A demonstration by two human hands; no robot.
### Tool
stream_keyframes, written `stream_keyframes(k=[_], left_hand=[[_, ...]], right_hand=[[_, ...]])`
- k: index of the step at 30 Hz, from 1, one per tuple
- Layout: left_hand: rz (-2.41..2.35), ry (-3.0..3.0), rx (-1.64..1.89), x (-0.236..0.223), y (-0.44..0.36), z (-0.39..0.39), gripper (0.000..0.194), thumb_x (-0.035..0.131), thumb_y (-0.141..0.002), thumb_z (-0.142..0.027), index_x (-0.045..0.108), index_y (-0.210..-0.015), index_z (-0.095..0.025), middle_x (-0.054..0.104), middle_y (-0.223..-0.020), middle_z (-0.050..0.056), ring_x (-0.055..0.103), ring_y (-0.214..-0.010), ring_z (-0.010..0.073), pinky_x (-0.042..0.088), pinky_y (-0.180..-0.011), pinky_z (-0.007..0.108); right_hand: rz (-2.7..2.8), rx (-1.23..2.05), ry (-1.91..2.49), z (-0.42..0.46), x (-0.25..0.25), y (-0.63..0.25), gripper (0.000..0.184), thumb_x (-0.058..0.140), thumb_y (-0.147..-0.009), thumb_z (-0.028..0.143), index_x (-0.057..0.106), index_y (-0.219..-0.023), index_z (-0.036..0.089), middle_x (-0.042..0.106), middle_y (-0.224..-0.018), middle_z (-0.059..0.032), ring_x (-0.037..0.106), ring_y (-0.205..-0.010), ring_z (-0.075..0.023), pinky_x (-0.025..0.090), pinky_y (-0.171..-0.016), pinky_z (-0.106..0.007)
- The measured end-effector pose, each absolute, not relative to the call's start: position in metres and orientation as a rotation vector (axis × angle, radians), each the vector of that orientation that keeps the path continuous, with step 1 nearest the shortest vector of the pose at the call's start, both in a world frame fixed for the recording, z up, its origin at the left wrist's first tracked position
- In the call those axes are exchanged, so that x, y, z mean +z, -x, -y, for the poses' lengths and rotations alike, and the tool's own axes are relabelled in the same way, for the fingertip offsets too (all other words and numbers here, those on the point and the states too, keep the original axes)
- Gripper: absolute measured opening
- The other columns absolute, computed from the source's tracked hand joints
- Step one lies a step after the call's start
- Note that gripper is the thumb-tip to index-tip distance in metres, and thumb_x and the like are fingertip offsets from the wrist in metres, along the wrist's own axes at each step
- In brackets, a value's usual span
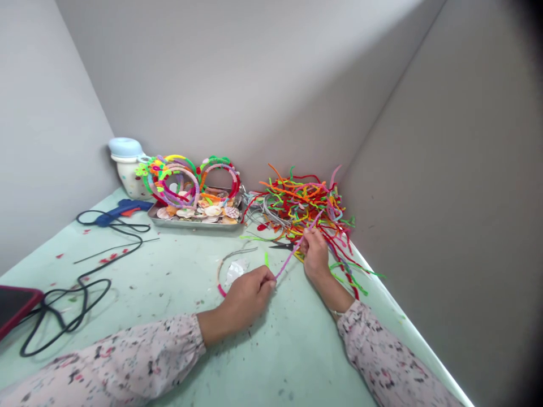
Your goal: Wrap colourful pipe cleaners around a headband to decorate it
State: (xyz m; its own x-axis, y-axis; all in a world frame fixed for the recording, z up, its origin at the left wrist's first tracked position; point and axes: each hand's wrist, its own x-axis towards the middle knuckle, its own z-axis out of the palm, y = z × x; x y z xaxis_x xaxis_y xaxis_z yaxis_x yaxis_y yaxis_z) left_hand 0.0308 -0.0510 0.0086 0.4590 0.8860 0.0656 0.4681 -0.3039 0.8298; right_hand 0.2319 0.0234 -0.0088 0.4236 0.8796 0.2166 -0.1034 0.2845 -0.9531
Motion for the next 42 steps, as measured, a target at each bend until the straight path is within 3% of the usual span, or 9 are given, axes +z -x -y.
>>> stream_keyframes(k=[16, 25, 42], left_hand=[[-1.101, -1.940, 0.700, 0.011, -0.028, 0.052, 0.017, 0.041, -0.086, -0.026, 0.055, -0.081, -0.019, 0.058, -0.072, 0.000, 0.051, -0.069, 0.0137, 0.033, -0.062, 0.024], [-1.087, -1.916, 0.717, 0.013, -0.029, 0.053, 0.019, 0.040, -0.087, -0.027, 0.056, -0.082, -0.018, 0.057, -0.070, 0.000, 0.049, -0.066, 0.0132, 0.033, -0.059, 0.024], [-1.049, -1.863, 0.763, 0.016, -0.028, 0.055, 0.019, 0.038, -0.089, -0.025, 0.055, -0.083, -0.018, 0.055, -0.070, -0.001, 0.048, -0.067, 0.0126, 0.034, -0.061, 0.024]], right_hand=[[0.687, 0.836, 0.917, -0.025, -0.005, -0.236, 0.025, 0.062, -0.075, 0.033, 0.043, -0.065, 0.020, 0.038, -0.048, 0.0096, 0.030, -0.038, -0.0043, 0.020, -0.034, -0.016], [0.676, 0.840, 0.913, -0.027, -0.010, -0.239, 0.029, 0.061, -0.076, 0.038, 0.042, -0.064, 0.020, 0.042, -0.051, 0.0085, 0.035, -0.039, -0.0051, 0.026, -0.035, -0.018], [0.495, 0.772, 0.842, -0.033, 0.023, -0.270, 0.029, 0.063, -0.071, 0.033, 0.040, -0.063, 0.020, 0.035, -0.047, 0.0103, 0.028, -0.037, -0.0034, 0.020, -0.032, -0.017]])
